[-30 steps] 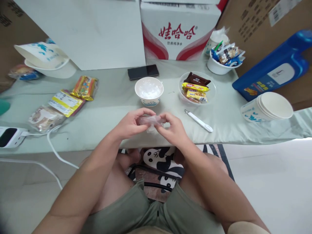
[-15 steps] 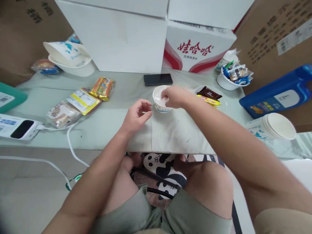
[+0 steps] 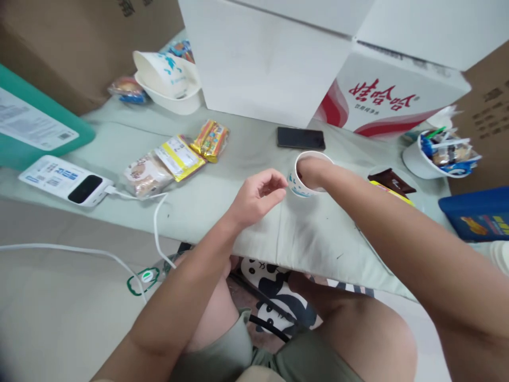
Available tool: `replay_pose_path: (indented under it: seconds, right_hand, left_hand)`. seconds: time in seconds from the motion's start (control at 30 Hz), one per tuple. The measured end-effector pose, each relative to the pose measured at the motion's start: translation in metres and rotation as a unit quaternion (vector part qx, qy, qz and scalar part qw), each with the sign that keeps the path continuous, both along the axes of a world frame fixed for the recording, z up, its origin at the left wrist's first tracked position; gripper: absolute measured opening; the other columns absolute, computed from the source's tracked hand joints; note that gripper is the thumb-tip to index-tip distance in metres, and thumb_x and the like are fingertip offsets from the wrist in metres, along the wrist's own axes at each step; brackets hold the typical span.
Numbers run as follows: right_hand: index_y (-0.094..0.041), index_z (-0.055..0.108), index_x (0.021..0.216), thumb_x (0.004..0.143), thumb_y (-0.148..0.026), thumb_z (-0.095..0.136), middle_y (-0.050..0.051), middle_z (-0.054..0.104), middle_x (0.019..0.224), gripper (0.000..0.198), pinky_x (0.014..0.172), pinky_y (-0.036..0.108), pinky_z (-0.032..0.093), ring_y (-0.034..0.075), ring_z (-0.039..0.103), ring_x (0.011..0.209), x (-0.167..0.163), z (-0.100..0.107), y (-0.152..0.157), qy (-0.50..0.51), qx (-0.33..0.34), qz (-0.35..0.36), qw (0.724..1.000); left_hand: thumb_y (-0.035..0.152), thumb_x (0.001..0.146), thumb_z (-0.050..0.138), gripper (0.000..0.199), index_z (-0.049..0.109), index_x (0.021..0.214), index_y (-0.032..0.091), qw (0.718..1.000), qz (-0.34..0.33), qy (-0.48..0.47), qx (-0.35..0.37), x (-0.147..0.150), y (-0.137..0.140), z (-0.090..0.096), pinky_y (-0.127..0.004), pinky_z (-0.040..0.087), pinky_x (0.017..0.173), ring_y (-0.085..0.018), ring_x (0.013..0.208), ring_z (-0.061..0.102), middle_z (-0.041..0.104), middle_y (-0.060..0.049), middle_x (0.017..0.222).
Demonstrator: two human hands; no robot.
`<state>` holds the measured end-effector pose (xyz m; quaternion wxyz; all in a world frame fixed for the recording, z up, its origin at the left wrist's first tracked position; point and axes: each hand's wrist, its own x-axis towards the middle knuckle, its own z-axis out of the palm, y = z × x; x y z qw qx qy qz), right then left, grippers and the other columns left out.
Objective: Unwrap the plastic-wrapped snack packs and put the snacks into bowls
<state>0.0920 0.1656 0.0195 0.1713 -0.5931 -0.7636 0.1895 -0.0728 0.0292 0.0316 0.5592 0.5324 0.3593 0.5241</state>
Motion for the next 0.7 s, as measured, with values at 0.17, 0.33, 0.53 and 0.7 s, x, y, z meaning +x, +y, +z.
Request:
replay_pose_path:
  seconds: [0.17, 0.33, 0.53, 0.7]
  right_hand:
    - [-0.013, 0.051, 0.041, 0.094, -0.028, 0.06, -0.006, 0.04, 0.038, 0.056, 0.064, 0.029, 0.048, 0.007, 0.055, 0.043, -0.013, 0.062, -0.012, -0.217, -0.139, 0.061, 0.964]
    - [-0.02, 0.075, 0.092, 0.09, -0.02, 0.06, 0.005, 0.072, 0.083, 0.014, 0.086, 0.042, 0.053, 0.024, 0.071, 0.089, -0.083, 0.116, -0.028, -0.368, -0.027, 0.158, 0.916]
    - [-0.035, 0.042, 0.154, 0.085, -0.009, 0.058, 0.006, 0.037, 0.167, 0.076, 0.105, 0.048, 0.049, 0.035, 0.041, 0.149, -0.184, 0.048, -0.014, -0.288, 0.077, 0.341, 0.891]
    - [-0.029, 0.05, 0.144, 0.082, -0.022, 0.07, 0.011, 0.047, 0.156, 0.065, 0.118, 0.064, 0.03, 0.041, 0.037, 0.149, -0.201, 0.005, 0.02, -0.318, 0.078, 0.36, 0.873]
  left_hand:
    - [0.023, 0.08, 0.059, 0.005, 0.059, 0.077, 0.019, 0.999, 0.033, -0.018, -0.025, -0.005, 0.001, 0.002, -0.025, 0.041, 0.062, -0.009, 0.062, 0.049, 0.056, 0.003, 0.069]
    - [0.02, 0.083, 0.057, 0.012, 0.054, 0.071, 0.021, 0.979, 0.145, 0.107, -0.099, -0.02, 0.001, 0.003, -0.028, 0.039, 0.065, -0.013, 0.065, 0.051, 0.056, 0.003, 0.065]
    - [0.034, 0.085, 0.058, 0.019, 0.056, 0.07, 0.022, 0.926, 0.047, 0.35, -0.137, -0.026, -0.002, 0.001, -0.035, 0.044, 0.069, -0.025, 0.076, 0.066, 0.067, -0.005, 0.072]
    - [0.032, 0.087, 0.055, 0.016, 0.067, 0.084, 0.021, 0.907, 0.001, 0.398, -0.137, -0.031, -0.003, -0.002, -0.037, 0.051, 0.075, -0.029, 0.088, 0.072, 0.074, -0.01, 0.085]
